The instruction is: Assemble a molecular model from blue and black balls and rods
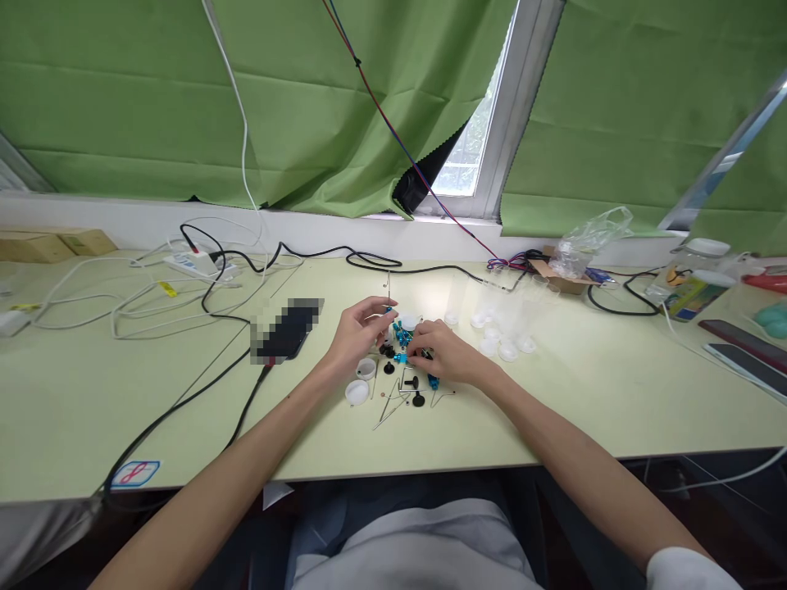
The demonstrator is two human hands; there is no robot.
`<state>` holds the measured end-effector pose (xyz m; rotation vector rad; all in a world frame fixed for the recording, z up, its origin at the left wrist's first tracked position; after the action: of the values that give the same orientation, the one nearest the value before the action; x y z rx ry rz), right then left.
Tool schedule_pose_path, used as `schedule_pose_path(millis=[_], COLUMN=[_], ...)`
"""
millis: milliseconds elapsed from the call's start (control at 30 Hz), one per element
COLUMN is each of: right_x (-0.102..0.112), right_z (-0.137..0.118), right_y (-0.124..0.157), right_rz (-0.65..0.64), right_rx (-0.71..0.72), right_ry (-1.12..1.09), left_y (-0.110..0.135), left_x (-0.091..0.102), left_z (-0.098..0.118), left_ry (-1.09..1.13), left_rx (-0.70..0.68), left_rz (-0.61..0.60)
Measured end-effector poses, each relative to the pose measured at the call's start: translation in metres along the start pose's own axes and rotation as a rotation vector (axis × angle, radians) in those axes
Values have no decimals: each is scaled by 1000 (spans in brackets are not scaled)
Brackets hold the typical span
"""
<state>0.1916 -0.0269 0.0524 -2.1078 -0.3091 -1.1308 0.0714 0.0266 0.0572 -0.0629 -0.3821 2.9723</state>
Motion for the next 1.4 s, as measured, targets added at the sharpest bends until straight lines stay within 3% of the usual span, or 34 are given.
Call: schedule_pose_path(millis=[267,933,1067,1400], right_x=[-9,-8,3,44], right_z=[5,6,7,11], right_y=[3,2,0,4], right_rz=[-80,-56,39,447], right_rx=[0,-33,-41,-103], right_ry=[22,0,-32,-164], left_y=[-1,1,2,10], left_x=[1,-5,-8,-25], left_z=[-2,-10,-12,-11], left_ry=[-16,-34,-32,-29], left_rx=[-6,77,97,121], left_rz=[-7,-51,-88,-249])
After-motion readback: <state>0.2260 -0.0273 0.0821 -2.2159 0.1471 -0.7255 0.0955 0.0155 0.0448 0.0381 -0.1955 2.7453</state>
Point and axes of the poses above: each hand's wrist, its own y-axis away from the middle knuckle, its own x-axis out of the back of the hand, z = x × y, the point moved 9 cm from there along -y, towards the middle knuckle, and after that the axes turned 6 degrees about z, right-handed, at the moved point
